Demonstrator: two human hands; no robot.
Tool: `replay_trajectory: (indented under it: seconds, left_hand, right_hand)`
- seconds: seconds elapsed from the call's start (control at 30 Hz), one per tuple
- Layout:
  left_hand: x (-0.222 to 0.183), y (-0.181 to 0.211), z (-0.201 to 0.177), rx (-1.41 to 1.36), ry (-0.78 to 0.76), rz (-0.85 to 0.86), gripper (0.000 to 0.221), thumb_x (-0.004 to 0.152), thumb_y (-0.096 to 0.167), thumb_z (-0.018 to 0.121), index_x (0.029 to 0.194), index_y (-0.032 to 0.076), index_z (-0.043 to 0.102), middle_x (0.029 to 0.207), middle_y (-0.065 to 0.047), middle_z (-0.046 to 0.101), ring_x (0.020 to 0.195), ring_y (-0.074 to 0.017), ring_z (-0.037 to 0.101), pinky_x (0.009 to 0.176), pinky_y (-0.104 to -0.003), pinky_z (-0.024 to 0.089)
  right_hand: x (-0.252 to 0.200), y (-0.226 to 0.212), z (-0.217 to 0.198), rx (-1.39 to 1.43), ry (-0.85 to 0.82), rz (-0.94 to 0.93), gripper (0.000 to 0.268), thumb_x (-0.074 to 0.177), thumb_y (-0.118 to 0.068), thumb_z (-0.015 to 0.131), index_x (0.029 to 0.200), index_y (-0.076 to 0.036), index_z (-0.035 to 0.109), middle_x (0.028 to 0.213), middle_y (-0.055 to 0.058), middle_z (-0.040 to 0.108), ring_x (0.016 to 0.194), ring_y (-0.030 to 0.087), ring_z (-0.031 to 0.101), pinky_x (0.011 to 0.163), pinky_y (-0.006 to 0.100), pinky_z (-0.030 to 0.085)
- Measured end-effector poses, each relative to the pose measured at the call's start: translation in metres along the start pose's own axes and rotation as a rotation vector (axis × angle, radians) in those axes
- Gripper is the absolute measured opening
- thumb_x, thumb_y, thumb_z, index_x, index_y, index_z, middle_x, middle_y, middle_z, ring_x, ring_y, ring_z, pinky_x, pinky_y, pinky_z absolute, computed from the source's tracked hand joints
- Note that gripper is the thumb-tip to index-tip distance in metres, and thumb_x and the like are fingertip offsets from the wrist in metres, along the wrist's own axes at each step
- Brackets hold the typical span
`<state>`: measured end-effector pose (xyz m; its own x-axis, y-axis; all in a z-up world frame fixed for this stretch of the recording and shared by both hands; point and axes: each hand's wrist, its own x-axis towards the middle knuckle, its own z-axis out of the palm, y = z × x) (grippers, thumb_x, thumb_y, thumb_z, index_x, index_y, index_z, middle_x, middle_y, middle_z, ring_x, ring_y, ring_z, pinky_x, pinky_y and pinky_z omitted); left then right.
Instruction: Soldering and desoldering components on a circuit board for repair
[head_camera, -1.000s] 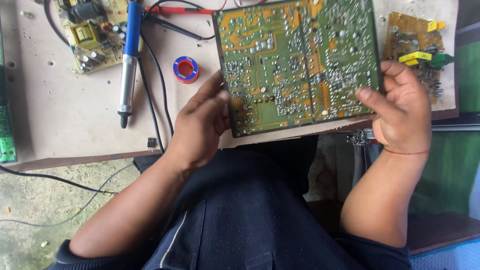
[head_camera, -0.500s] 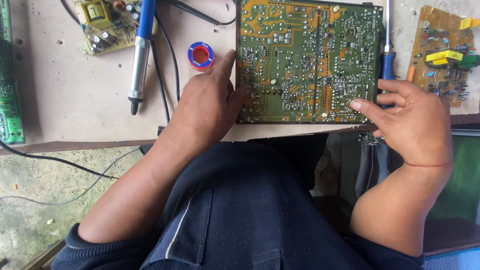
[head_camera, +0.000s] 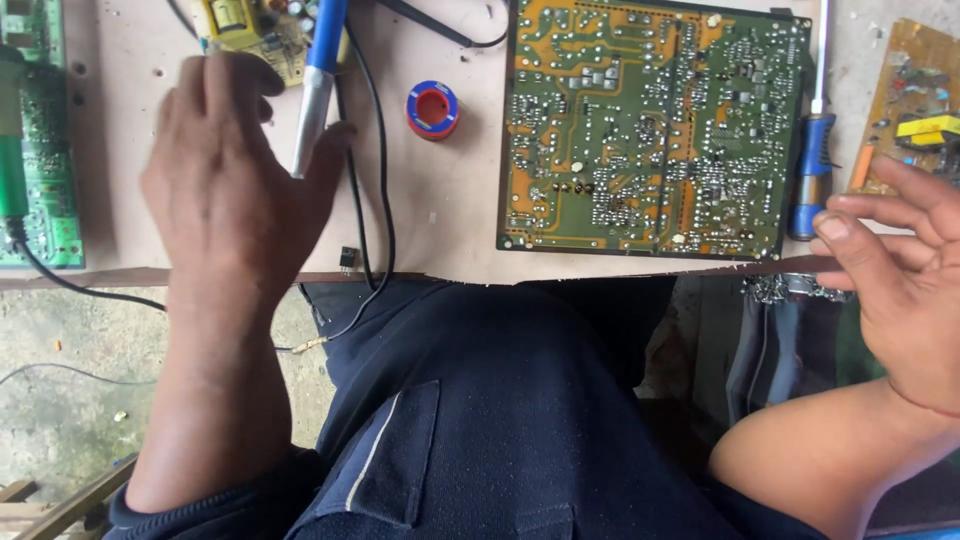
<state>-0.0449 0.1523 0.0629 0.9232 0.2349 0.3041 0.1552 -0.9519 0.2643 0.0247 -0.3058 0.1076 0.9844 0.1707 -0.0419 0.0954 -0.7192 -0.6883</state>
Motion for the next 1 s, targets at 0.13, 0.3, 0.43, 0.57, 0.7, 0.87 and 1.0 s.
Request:
replay_trajectory:
  seconds: [0.13,0.3,0.43,0.57,0.7,0.87,1.0]
  left_hand:
    - [-0.003,-0.002,0.014,-0.052,-0.113,-0.099,0.037,0.097,0.027,0.082,0.112,0.011,0.053,0.099,-0.008,0.065,0.083,-0.0345,0.062,0.057,-0.049,0.047]
    - [-0.011,-0.012,0.014,-0.226,0.005,0.053,0.023,0.104,0.008,0.066,0.123,-0.002,0.059,0.102,-0.015,0.067,0.09,-0.0394,0.063,0.064,-0.053,0.047]
    - [-0.011,0.033,-0.029,-0.728,-0.128,0.016,0.025,0.107,0.009,0.053,0.128,-0.004,0.058,0.102,-0.011,0.068,0.08,-0.0193,0.065,0.069,-0.033,0.059]
    - [-0.017,0.07,-0.026,-1.282,-0.514,0.104,0.035,0.106,0.027,0.048,0.131,0.006,0.059,0.107,-0.004,0.072,0.09,-0.0139,0.067,0.08,-0.028,0.054]
    - [-0.027,0.095,-0.011,-1.248,-0.591,0.354,0.033,0.107,0.032,0.044,0.129,0.011,0.057,0.093,-0.006,0.069,0.078,-0.0212,0.065,0.075,-0.033,0.052]
    - [-0.024,0.026,-0.014,-0.554,-0.223,0.211,0.031,0.096,0.034,0.071,0.121,0.017,0.074,0.106,-0.003,0.078,0.084,-0.0237,0.074,0.068,-0.036,0.054]
    - [-0.024,-0.11,-0.033,0.065,0.234,0.138,0.022,0.13,0.0,0.093,0.118,-0.004,0.074,0.137,-0.025,0.076,0.119,-0.0425,0.069,0.099,-0.046,0.052]
  right_hand:
    - [0.004,-0.019,0.008,0.004,-0.03,-0.03,0.05,0.114,0.008,0.059,0.16,0.01,0.041,0.132,0.034,0.059,0.105,0.039,0.065,0.084,0.042,0.058]
    - [0.006,-0.039,0.025,0.076,-0.006,-0.125,0.047,0.112,0.007,0.064,0.156,0.011,0.047,0.13,0.033,0.063,0.105,0.033,0.066,0.083,0.037,0.06]
    - [0.0,-0.078,0.061,0.129,0.003,-0.312,0.037,0.106,0.013,0.067,0.141,0.016,0.057,0.116,0.029,0.069,0.096,0.029,0.072,0.086,0.035,0.064]
    - [0.0,-0.106,0.1,0.582,-0.233,-0.339,0.06,0.099,-0.016,0.066,0.151,-0.002,0.041,0.141,0.022,0.058,0.129,0.032,0.062,0.107,0.043,0.061]
    - [-0.004,-0.119,0.124,0.879,-0.277,-0.225,0.046,0.104,-0.014,0.054,0.143,0.008,0.046,0.136,0.026,0.064,0.131,0.039,0.067,0.12,0.044,0.056]
    - [-0.004,-0.094,0.098,1.01,-0.075,-0.185,0.035,0.109,-0.023,0.056,0.138,-0.003,0.052,0.094,0.009,0.064,0.072,0.019,0.062,0.066,0.035,0.062]
    - [-0.003,-0.059,0.074,0.83,0.019,-0.212,0.041,0.109,-0.026,0.055,0.146,-0.008,0.051,0.08,0.0,0.052,0.055,0.005,0.044,0.051,0.02,0.049]
